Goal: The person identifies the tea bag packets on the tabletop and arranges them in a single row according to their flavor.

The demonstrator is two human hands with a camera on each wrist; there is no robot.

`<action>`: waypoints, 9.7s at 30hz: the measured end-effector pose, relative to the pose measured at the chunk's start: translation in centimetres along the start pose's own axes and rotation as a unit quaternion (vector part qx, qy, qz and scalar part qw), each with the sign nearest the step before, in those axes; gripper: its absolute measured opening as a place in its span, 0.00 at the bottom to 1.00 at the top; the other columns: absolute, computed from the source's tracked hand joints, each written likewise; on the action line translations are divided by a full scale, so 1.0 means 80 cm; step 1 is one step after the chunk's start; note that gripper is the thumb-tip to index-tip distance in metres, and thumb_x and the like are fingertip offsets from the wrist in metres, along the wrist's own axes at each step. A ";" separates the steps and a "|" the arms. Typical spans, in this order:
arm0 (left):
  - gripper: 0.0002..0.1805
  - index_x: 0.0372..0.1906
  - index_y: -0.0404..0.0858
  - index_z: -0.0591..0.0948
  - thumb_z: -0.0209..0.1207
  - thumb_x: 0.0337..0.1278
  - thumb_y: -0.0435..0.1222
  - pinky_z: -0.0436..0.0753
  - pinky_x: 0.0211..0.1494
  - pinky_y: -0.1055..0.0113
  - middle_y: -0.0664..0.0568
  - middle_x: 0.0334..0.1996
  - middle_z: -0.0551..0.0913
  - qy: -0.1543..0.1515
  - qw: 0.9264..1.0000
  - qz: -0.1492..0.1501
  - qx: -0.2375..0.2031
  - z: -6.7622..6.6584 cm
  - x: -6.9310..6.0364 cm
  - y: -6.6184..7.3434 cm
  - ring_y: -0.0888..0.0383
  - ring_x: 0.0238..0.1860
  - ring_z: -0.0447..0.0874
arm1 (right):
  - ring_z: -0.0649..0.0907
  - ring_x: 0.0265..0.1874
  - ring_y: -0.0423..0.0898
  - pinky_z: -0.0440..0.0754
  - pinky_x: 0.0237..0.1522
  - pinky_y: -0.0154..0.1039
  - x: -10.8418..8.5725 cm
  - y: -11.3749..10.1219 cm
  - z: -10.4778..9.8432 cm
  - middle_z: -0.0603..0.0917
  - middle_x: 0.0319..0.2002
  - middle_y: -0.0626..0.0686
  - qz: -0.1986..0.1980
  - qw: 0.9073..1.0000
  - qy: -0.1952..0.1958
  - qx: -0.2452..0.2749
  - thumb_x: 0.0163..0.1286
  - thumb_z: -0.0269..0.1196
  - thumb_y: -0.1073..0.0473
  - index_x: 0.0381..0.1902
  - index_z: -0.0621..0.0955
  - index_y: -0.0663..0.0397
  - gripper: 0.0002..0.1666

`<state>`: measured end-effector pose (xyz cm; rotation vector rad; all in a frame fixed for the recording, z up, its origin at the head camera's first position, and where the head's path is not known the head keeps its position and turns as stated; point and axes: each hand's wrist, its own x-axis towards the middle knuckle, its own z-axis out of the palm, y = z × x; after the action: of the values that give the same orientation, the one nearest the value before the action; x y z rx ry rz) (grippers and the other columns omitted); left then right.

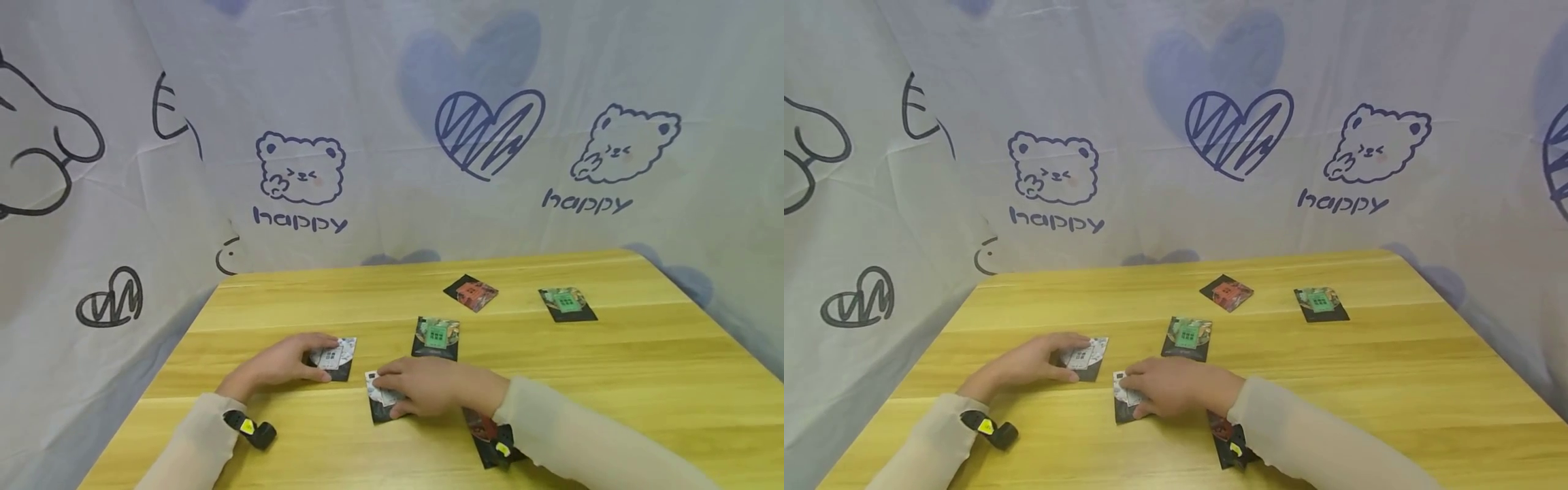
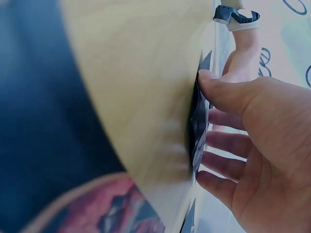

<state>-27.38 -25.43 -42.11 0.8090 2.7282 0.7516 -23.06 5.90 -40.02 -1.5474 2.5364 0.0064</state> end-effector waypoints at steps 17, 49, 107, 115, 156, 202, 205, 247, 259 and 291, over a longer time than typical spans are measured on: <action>0.38 0.66 0.43 0.76 0.69 0.51 0.54 0.67 0.67 0.46 0.47 0.66 0.72 0.004 1.000 0.014 -0.014 0.000 0.004 -0.003 0.44 0.67 0.66 | 0.67 0.69 0.47 0.69 0.66 0.44 0.035 0.009 -0.006 0.65 0.72 0.50 0.083 0.997 0.000 0.004 0.72 0.50 0.33 0.74 0.65 0.45 0.40; 0.39 0.67 0.41 0.75 0.69 0.51 0.55 0.65 0.68 0.43 0.45 0.66 0.72 0.014 1.000 0.013 -0.003 0.003 0.000 -0.003 0.42 0.67 0.65 | 0.69 0.67 0.49 0.67 0.67 0.44 0.074 0.032 -0.010 0.68 0.69 0.52 0.130 0.990 0.011 0.054 0.70 0.57 0.36 0.73 0.67 0.48 0.39; 0.40 0.66 0.40 0.75 0.70 0.49 0.54 0.64 0.69 0.45 0.45 0.66 0.72 0.019 1.000 0.008 0.005 0.004 0.001 -0.004 0.42 0.68 0.65 | 0.67 0.68 0.57 0.67 0.66 0.55 -0.015 0.093 -0.028 0.67 0.70 0.56 0.136 0.978 0.102 0.122 0.71 0.59 0.40 0.71 0.68 0.52 0.38; 0.40 0.66 0.40 0.75 0.70 0.49 0.54 0.64 0.69 0.45 0.45 0.66 0.72 0.021 1.000 0.009 0.003 0.007 0.003 -0.001 0.42 0.68 0.65 | 0.74 0.60 0.54 0.73 0.60 0.55 -0.031 0.113 -0.008 0.73 0.63 0.56 0.160 0.967 0.125 0.156 0.66 0.64 0.40 0.70 0.70 0.52 0.40; 0.40 0.66 0.39 0.75 0.70 0.50 0.54 0.65 0.68 0.45 0.44 0.65 0.73 0.018 1.000 0.011 0.001 0.005 0.000 0.002 0.43 0.67 0.66 | 0.72 0.65 0.50 0.72 0.63 0.50 -0.044 0.109 0.007 0.72 0.67 0.50 0.187 0.962 0.069 0.188 0.65 0.66 0.44 0.69 0.73 0.46 0.36; 0.40 0.66 0.40 0.75 0.70 0.50 0.54 0.65 0.68 0.45 0.44 0.65 0.73 0.023 1.000 0.014 0.008 0.006 0.003 -0.001 0.43 0.67 0.67 | 0.74 0.63 0.49 0.72 0.63 0.47 -0.036 0.091 0.001 0.76 0.64 0.50 0.135 0.981 0.058 0.124 0.65 0.67 0.45 0.68 0.74 0.49 0.36; 0.40 0.67 0.40 0.74 0.70 0.50 0.54 0.65 0.68 0.45 0.44 0.65 0.73 0.022 1.000 0.014 0.008 0.006 0.004 -0.001 0.43 0.67 0.66 | 0.74 0.62 0.49 0.72 0.63 0.47 -0.038 0.092 -0.002 0.76 0.63 0.51 0.121 0.983 0.069 0.116 0.65 0.67 0.45 0.67 0.74 0.52 0.35; 0.41 0.67 0.40 0.74 0.70 0.49 0.55 0.64 0.68 0.44 0.44 0.66 0.72 0.016 1.000 0.008 0.000 0.010 0.000 -0.005 0.42 0.68 0.65 | 0.56 0.71 0.66 0.56 0.67 0.66 -0.166 0.168 0.013 0.56 0.75 0.62 0.270 0.940 0.170 0.122 0.70 0.59 0.37 0.77 0.59 0.48 0.45; 0.40 0.67 0.41 0.74 0.70 0.49 0.54 0.65 0.68 0.44 0.45 0.66 0.72 0.019 1.000 0.009 0.002 0.009 0.000 -0.005 0.43 0.68 0.65 | 0.58 0.69 0.70 0.55 0.67 0.67 -0.212 0.217 0.012 0.58 0.72 0.69 0.300 0.924 0.190 0.139 0.71 0.56 0.36 0.75 0.59 0.60 0.47; 0.40 0.66 0.41 0.75 0.70 0.49 0.54 0.65 0.68 0.45 0.46 0.66 0.72 0.019 1.000 0.009 -0.008 0.010 0.002 -0.008 0.43 0.68 0.65 | 0.65 0.63 0.74 0.62 0.61 0.69 -0.264 0.275 0.051 0.66 0.65 0.76 0.346 0.894 0.214 0.186 0.71 0.60 0.44 0.71 0.63 0.68 0.43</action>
<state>-27.53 -25.52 -43.13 0.8251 2.7486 0.8006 -32.44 35.05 -42.81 -0.4899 3.0326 -0.7525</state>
